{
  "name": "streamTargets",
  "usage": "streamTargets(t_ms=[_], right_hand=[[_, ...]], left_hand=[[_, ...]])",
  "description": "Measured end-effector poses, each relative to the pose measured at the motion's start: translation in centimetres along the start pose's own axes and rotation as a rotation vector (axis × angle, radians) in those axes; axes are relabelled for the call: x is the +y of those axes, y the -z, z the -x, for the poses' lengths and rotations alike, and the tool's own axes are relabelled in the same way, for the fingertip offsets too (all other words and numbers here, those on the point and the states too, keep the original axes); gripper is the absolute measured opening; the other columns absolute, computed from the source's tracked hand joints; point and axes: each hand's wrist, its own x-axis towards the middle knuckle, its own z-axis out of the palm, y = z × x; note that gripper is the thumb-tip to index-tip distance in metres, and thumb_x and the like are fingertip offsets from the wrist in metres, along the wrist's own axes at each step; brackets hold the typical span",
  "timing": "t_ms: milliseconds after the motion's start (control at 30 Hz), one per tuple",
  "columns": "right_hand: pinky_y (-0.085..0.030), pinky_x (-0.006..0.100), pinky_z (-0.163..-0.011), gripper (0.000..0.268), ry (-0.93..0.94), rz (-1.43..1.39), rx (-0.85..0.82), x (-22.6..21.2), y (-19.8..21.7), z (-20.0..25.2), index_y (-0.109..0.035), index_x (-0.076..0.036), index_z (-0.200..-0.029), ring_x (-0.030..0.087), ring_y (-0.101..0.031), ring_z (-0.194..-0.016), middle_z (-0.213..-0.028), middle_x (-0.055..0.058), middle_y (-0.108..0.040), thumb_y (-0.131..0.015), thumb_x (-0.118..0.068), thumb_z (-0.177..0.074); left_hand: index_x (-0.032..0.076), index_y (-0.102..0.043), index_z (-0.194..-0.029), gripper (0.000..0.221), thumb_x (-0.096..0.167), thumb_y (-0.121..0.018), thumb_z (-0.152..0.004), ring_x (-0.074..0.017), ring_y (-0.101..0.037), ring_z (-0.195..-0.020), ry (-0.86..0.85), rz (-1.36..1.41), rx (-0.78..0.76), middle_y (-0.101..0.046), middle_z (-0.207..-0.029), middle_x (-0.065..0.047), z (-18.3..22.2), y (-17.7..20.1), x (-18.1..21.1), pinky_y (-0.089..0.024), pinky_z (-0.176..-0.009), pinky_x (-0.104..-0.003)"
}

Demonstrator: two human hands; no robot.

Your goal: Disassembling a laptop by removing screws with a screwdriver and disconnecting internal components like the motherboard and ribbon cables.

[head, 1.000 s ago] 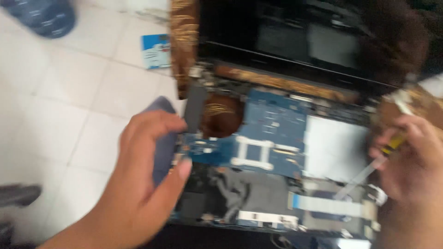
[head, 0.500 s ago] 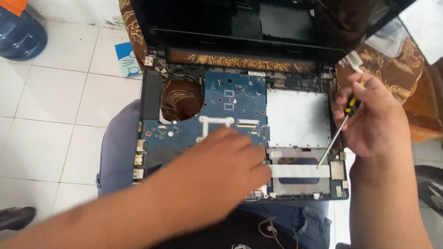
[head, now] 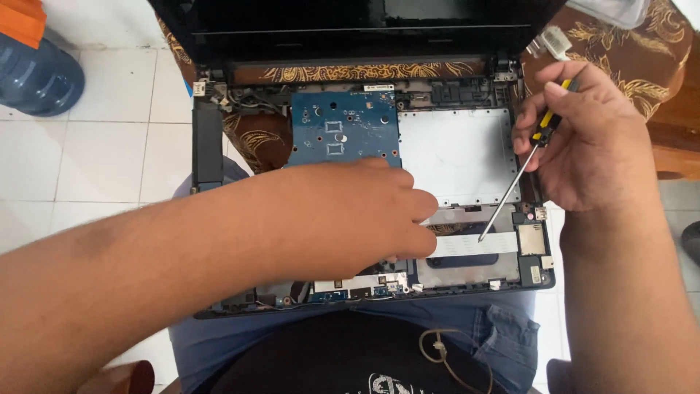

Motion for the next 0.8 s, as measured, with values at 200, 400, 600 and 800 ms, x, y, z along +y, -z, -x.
streamTargets(t_ms=[200,400,600,800], right_hand=[[-0.042,0.023,-0.033,0.01,-0.023,-0.038,-0.015,0.0,0.5,-0.3,-0.056,-0.014,-0.111,0.022,-0.058,-0.053,-0.073,0.01,-0.059,-0.059,-0.014,-0.102],[-0.039,0.023,-0.033,0.016,-0.019,-0.006,-0.017,0.1,0.6,-0.4,-0.057,-0.016,-0.111,0.021,-0.056,-0.053,-0.073,0.009,-0.058,-0.066,-0.02,-0.098],[-0.038,0.023,-0.033,0.016,-0.05,-0.038,-0.012,0.0,0.9,-0.6,-0.059,-0.016,-0.112,0.021,-0.056,-0.051,-0.073,0.008,-0.059,-0.065,-0.02,-0.098],[-0.038,0.022,-0.038,0.014,-0.106,-0.063,-0.087,-0.7,1.4,-0.8,-0.058,-0.013,-0.112,0.015,-0.051,-0.051,-0.073,0.006,-0.056,-0.06,-0.017,-0.099]], left_hand=[[0.024,-0.064,-0.126,0.052,-0.007,-0.06,-0.085,-0.0323,-0.056,-0.092,-0.029,-0.061,-0.096,-0.058,-0.11,-0.007,-0.3,1.1,0.1,-0.05,-0.077,-0.048],[0.023,-0.065,-0.114,0.037,0.003,-0.069,-0.083,-0.0291,-0.059,-0.091,-0.047,-0.172,-0.006,-0.061,-0.106,-0.005,0.5,0.1,0.9,-0.048,-0.078,-0.044],[0.013,-0.062,-0.108,0.025,0.03,-0.064,-0.089,-0.0315,-0.057,-0.097,0.162,0.024,0.386,-0.062,-0.107,-0.011,3.0,-2.9,4.6,-0.047,-0.09,-0.05],[0.011,-0.059,-0.134,0.069,0.052,-0.08,-0.082,-0.0311,-0.062,-0.11,0.364,-0.151,0.687,-0.064,-0.123,-0.014,3.6,-6.6,7.5,-0.054,-0.093,-0.047]])
